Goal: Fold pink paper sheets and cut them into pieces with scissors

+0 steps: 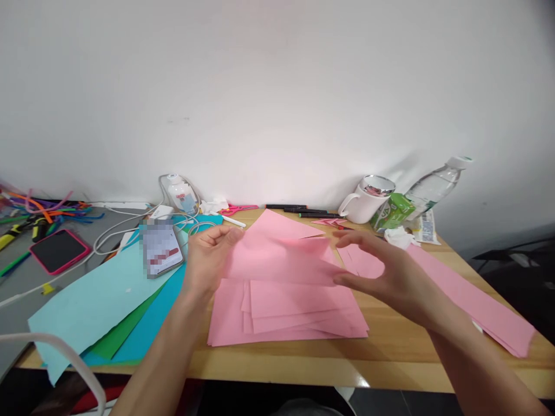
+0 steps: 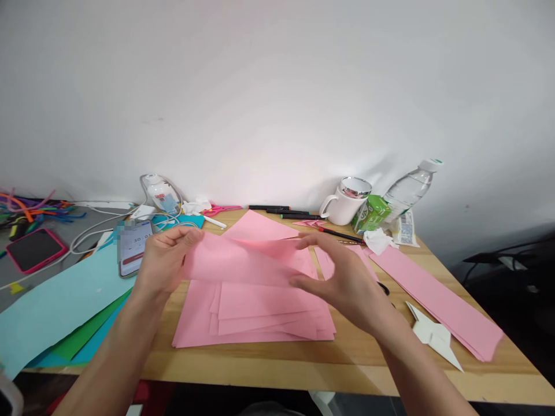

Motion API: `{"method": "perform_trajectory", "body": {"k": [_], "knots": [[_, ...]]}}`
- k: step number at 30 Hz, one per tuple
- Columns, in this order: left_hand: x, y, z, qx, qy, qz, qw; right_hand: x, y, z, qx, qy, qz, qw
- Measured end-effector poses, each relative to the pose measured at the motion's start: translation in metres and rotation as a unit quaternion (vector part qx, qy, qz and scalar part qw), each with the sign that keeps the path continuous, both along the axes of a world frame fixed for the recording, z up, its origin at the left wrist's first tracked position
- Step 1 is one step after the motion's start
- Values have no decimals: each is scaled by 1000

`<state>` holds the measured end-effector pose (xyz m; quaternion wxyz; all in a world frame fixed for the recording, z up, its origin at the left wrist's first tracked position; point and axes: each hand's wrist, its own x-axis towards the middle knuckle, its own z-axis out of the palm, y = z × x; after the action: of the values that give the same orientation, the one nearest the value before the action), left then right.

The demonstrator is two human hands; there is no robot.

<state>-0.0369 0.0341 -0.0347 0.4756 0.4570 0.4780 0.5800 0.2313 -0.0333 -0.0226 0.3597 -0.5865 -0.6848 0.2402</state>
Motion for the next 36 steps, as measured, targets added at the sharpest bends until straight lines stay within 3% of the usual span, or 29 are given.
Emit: {"method": "perform_trajectory", "body": {"k": [4,7,11,18,25,28,32,36], "knots": [[-7,6,-4,-24,-69,49,996,8,-3,-27,65,204,-9,977],[-6,9,-5,-52,-106,51,992,-2,-5,-44,28,273,0,962],[-2,8,-4,-69,-127,40,989,-18,-5,-54,-59,273,-47,959],[3,7,-5,-71,-131,56,987,-27,-8,-51,-57,271,-131,952],[11,10,-12,-100,-175,36,979,-35,-12,-52,49,355,-221,907],[10,12,-19,-111,-182,39,976,-35,-8,-50,52,401,-184,896],[6,15,-29,-122,-178,48,975,-33,-2,-40,-58,461,-87,881],[5,18,-37,-120,-178,61,975,-37,1,-27,-59,472,-126,871]]}}
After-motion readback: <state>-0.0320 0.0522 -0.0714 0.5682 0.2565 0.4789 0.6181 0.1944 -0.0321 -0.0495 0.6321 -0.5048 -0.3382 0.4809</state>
